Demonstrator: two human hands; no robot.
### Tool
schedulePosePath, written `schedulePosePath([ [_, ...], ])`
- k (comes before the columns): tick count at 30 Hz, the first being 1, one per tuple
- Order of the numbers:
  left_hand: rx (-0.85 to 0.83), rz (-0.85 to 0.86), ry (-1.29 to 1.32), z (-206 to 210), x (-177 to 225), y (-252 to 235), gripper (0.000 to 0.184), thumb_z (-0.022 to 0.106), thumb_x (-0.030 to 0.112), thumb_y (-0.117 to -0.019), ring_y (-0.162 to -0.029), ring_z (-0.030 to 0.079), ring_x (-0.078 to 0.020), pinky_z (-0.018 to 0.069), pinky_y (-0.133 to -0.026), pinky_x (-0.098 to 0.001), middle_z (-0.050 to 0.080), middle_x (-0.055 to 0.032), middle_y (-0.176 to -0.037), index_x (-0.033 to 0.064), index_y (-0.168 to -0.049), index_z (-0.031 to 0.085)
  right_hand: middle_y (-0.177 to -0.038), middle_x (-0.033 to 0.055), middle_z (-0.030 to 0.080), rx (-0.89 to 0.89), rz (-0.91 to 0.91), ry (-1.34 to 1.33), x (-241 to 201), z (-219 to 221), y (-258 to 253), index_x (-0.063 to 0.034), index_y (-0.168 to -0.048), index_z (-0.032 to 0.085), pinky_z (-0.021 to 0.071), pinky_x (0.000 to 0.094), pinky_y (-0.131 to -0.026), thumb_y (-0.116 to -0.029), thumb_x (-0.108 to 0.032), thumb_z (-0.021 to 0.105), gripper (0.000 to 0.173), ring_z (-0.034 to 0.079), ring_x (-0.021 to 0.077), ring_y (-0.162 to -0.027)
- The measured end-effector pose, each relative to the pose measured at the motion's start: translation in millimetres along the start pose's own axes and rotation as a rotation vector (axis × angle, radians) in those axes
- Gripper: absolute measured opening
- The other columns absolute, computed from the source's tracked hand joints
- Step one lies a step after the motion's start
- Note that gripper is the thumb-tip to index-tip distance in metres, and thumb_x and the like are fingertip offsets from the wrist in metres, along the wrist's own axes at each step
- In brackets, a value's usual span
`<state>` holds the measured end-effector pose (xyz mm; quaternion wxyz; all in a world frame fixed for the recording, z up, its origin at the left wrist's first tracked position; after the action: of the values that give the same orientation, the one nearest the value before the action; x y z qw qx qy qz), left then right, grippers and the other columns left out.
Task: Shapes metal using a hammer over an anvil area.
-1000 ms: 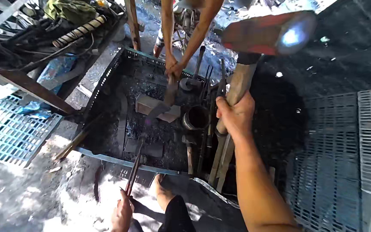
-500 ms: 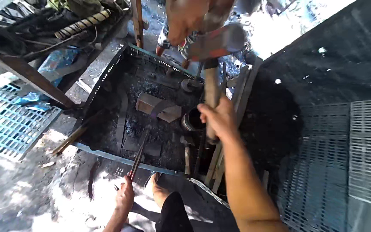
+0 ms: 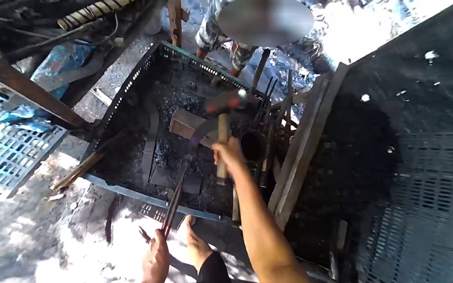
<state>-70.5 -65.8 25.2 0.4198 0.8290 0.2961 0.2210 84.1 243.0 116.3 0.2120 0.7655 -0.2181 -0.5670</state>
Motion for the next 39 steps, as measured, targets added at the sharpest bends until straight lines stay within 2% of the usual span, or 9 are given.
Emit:
schedulePosePath([
  [6, -0.009, 0.049, 0.029, -6.7, 13.0, -8.0, 0.052, 0.046, 0.016, -0.1057, -0.107, 0.072, -0.0412, 0.0598, -0.086, -0.0576, 0.066, -0.0233, -0.127, 0.008, -0.155, 0.031, -0.074, 0.0085, 0.065, 0.282, -0.53, 0.277, -129.6, -128.0, 140.6, -0.0022, -0.125, 0.055, 0.0604, 0.0389, -0.055, -0.0919, -0.018, 0.072, 0.04, 0.065, 0.0202, -0.056],
  [11, -0.023, 0.026, 0.013, -1.1, 16.9, -10.9, 0.052, 0.044, 0.017, -0.107, -0.108, 0.071, -0.0412, 0.0589, -0.088, -0.0578, 0.066, -0.0233, -0.129, 0.0088, -0.157, 0.032, -0.085, 0.0079, 0.065, 0.619, -0.785, 0.337, -140.2, -119.3, 120.9, 0.0022, -0.125, 0.053, 0.0616, 0.0387, -0.06, -0.0897, -0.019, 0.07, 0.044, 0.066, 0.0166, -0.061],
  [16, 0.005, 0.004, 0.001, 19.6, 27.8, -21.7, 0.046, 0.043, 0.016, -0.1074, -0.105, 0.072, -0.0399, 0.06, -0.086, -0.0554, 0.066, -0.0229, -0.126, 0.0063, -0.152, 0.038, -0.098, 0.0191, 0.069, 0.304, -0.187, 0.513, 34.2, -2.1, -1.0, 0.0065, -0.133, 0.054, 0.0589, 0.0456, -0.077, -0.0922, -0.018, 0.07, 0.05, 0.069, 0.0269, -0.081],
  [18, -0.013, -0.002, -0.008, 12.9, 29.7, -9.6, 0.045, 0.043, 0.016, -0.1072, -0.106, 0.072, -0.0401, 0.0595, -0.086, -0.0561, 0.066, -0.0227, -0.127, 0.0061, -0.151, 0.039, -0.081, 0.013, 0.062, 0.086, 0.026, 0.341, 59.1, 14.3, -21.4, 0.0026, -0.127, 0.051, 0.0568, 0.0363, -0.054, -0.0926, -0.011, 0.066, 0.04, 0.063, 0.0199, -0.06],
  [21, 0.005, 0.032, 0.006, -1.7, 34.9, -2.7, 0.048, 0.045, 0.017, -0.1063, -0.106, 0.071, -0.042, 0.0591, -0.086, -0.0583, 0.068, -0.0232, -0.123, 0.0061, -0.153, 0.037, -0.068, 0.0094, 0.058, 0.011, -0.084, 0.045, -25.1, -25.6, 32.3, 0.0021, -0.116, 0.053, 0.0551, 0.0322, -0.048, -0.0926, -0.004, 0.066, 0.027, 0.059, 0.0174, -0.05],
  [26, -0.037, 0.044, 0.026, -6.6, 40.5, -12.1, 0.057, 0.048, 0.015, -0.1046, -0.111, 0.07, -0.042, 0.0586, -0.089, -0.0585, 0.064, -0.0241, -0.131, 0.0084, -0.158, 0.028, -0.078, 0.0087, 0.067, 0.26, -0.544, 0.286, -126.7, -124.2, 147.5, -0.0005, -0.126, 0.055, 0.0628, 0.0393, -0.059, -0.091, -0.017, 0.073, 0.043, 0.068, 0.0208, -0.06],
  [31, -0.013, 0.045, 0.007, 1.8, 38.7, -20.0, 0.052, 0.046, 0.015, -0.1051, -0.107, 0.072, -0.0409, 0.0594, -0.087, -0.057, 0.068, -0.0232, -0.124, 0.0083, -0.154, 0.032, -0.084, 0.009, 0.065, 0.638, -0.796, 0.404, -135.8, -115.1, 115.8, 0.0021, -0.125, 0.052, 0.0617, 0.0412, -0.06, -0.0914, -0.022, 0.071, 0.045, 0.067, 0.0184, -0.062],
  [35, 0.014, 0.025, 0.032, 17.6, 41.9, -24.9, 0.046, 0.046, 0.016, -0.1059, -0.102, 0.073, -0.0415, 0.0599, -0.084, -0.0572, 0.069, -0.0228, -0.12, 0.0064, -0.15, 0.038, -0.099, 0.0206, 0.068, 0.39, -0.31, 0.554, -5.5, -22.2, 21.5, 0.0086, -0.136, 0.048, 0.0592, 0.0475, -0.079, -0.0937, -0.018, 0.069, 0.054, 0.069, 0.0288, -0.084],
  [39, 0.009, 0.029, 0.033, 8.1, 47.6, -15.3, 0.049, 0.046, 0.015, -0.1056, -0.104, 0.072, -0.0416, 0.0596, -0.085, -0.057, 0.068, -0.0228, -0.123, 0.0065, -0.153, 0.036, -0.073, 0.0097, 0.055, -0.027, 0.068, 0.118, 25.0, 8.4, -11.9, 0.0013, -0.124, 0.047, 0.0543, 0.0321, -0.046, -0.0944, -0.004, 0.063, 0.034, 0.058, 0.0178, -0.051],
])
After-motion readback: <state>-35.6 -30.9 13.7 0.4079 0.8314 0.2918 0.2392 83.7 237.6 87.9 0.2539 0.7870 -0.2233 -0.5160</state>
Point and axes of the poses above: each hand's wrist, its own y-axis away from the middle knuckle, its own z-axis out of the palm, x = y × z, the point moved 2 cm from there along -y, towards the middle knuckle
